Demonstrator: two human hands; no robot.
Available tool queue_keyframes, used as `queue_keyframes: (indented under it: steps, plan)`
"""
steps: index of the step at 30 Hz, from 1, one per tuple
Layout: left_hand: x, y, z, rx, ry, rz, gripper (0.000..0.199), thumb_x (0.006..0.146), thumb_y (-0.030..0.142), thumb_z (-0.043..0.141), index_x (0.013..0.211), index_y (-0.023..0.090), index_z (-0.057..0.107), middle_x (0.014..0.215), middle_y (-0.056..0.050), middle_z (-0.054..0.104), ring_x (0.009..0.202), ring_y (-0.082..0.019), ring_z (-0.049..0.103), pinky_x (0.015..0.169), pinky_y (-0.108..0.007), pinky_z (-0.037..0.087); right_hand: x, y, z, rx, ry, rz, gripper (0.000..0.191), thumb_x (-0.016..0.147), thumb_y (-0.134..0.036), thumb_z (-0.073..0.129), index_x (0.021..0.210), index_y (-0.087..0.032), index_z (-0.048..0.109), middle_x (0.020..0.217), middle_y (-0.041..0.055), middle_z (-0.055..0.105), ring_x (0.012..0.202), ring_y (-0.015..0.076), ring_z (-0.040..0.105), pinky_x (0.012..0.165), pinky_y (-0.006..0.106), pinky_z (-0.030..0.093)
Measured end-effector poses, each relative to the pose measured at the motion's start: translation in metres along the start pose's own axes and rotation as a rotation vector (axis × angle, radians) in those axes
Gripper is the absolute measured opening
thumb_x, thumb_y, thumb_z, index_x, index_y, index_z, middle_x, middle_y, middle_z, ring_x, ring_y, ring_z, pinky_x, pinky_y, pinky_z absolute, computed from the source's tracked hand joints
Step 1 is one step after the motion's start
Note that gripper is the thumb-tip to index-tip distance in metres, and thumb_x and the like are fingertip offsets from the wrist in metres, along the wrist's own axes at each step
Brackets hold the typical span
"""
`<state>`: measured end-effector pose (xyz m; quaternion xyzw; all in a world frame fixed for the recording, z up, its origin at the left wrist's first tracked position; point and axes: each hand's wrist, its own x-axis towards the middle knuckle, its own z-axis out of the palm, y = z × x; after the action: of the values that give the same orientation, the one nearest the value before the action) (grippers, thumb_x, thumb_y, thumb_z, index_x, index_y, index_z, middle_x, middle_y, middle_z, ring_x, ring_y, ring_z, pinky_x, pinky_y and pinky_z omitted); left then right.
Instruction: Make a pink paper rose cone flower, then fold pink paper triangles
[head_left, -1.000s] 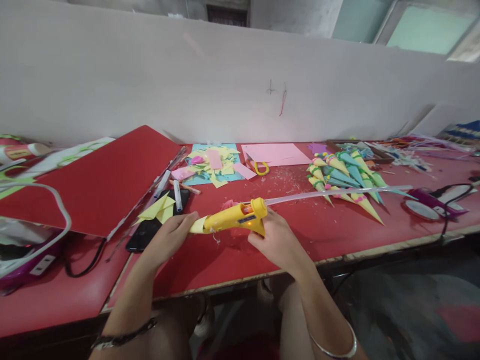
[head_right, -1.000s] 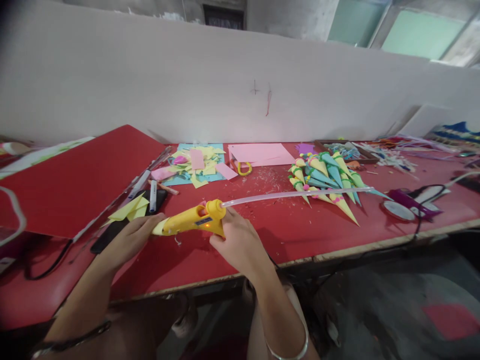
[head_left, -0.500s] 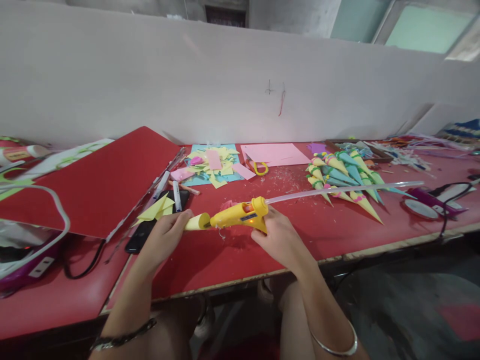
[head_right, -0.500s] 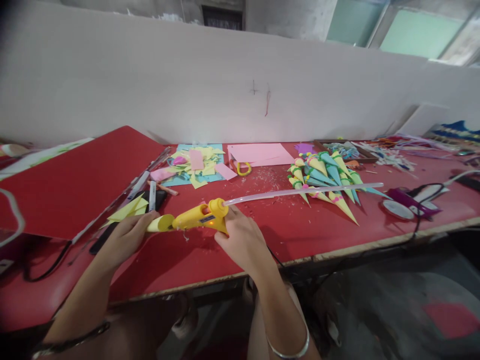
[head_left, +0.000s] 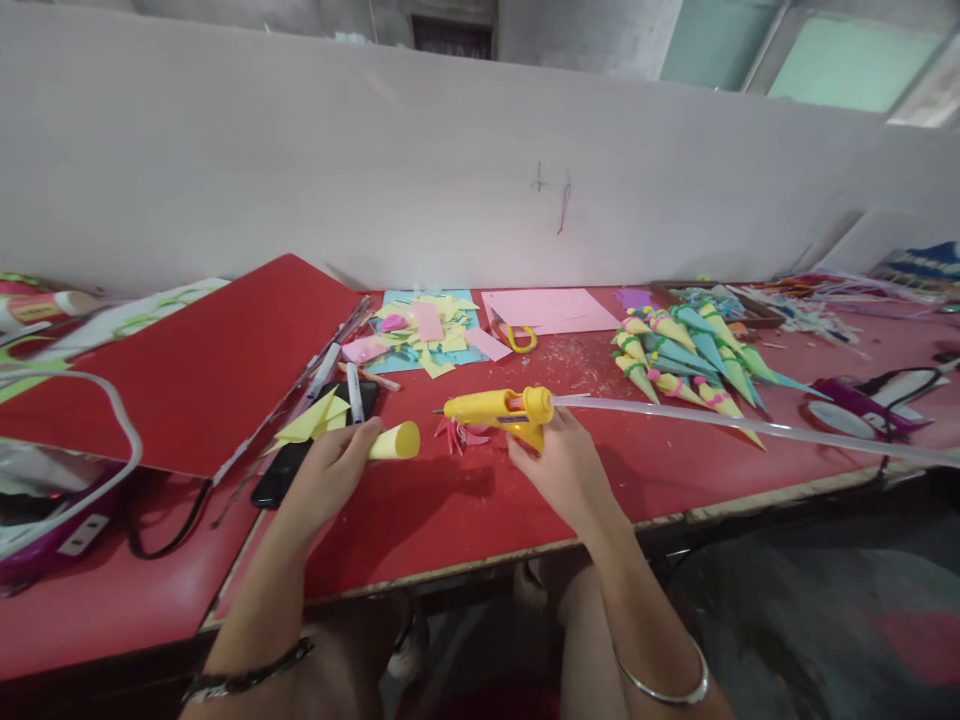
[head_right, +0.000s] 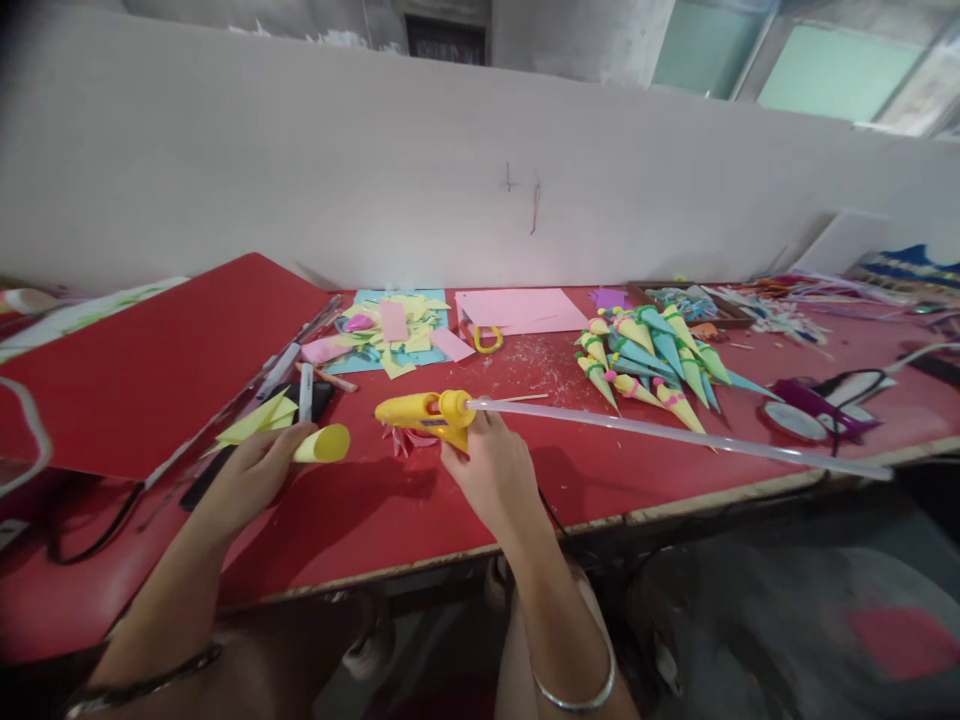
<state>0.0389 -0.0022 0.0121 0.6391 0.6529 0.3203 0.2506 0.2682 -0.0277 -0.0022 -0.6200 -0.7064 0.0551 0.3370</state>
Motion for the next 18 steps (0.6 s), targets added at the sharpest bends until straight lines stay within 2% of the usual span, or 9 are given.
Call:
queue_keyframes:
  steps: [5,9,18]
  plan:
    - [0.000,0.002,0.000,0.053,0.002,0.031,0.037,0.072,0.051,0.031,0.051,0.021,0.031,0.048,0.005,0.028,0.048,-0.012,0.031,0.046,-0.025,0.025,0.002,0.006,0.000,0.044,0.094,-0.013,0.032,0.078,-0.032,0.052,0.103,-0.012,0.054,0.091,0.0135,0.061,0.087,0.0269,0.059,0.069,0.036,0.048]
    - [0.001,-0.001,0.001,0.074,0.015,0.007,0.038,0.072,0.053,0.030,0.051,0.021,0.030,0.048,0.004,0.026,0.048,-0.012,0.030,0.045,-0.025,0.024,0.005,0.015,-0.001,0.032,0.111,0.005,0.033,0.076,-0.031,0.055,0.103,-0.012,0.053,0.092,0.0137,0.061,0.084,0.0270,0.060,0.069,0.037,0.048]
    - [0.002,0.000,0.003,0.077,0.055,0.005,0.042,0.073,0.055,0.029,0.049,0.021,0.033,0.047,0.003,0.032,0.048,-0.013,0.033,0.045,-0.025,0.026,0.014,0.057,-0.005,-0.024,0.167,0.086,0.031,0.080,-0.023,0.045,0.108,-0.012,0.050,0.095,0.0149,0.057,0.090,0.0277,0.057,0.075,0.040,0.047]
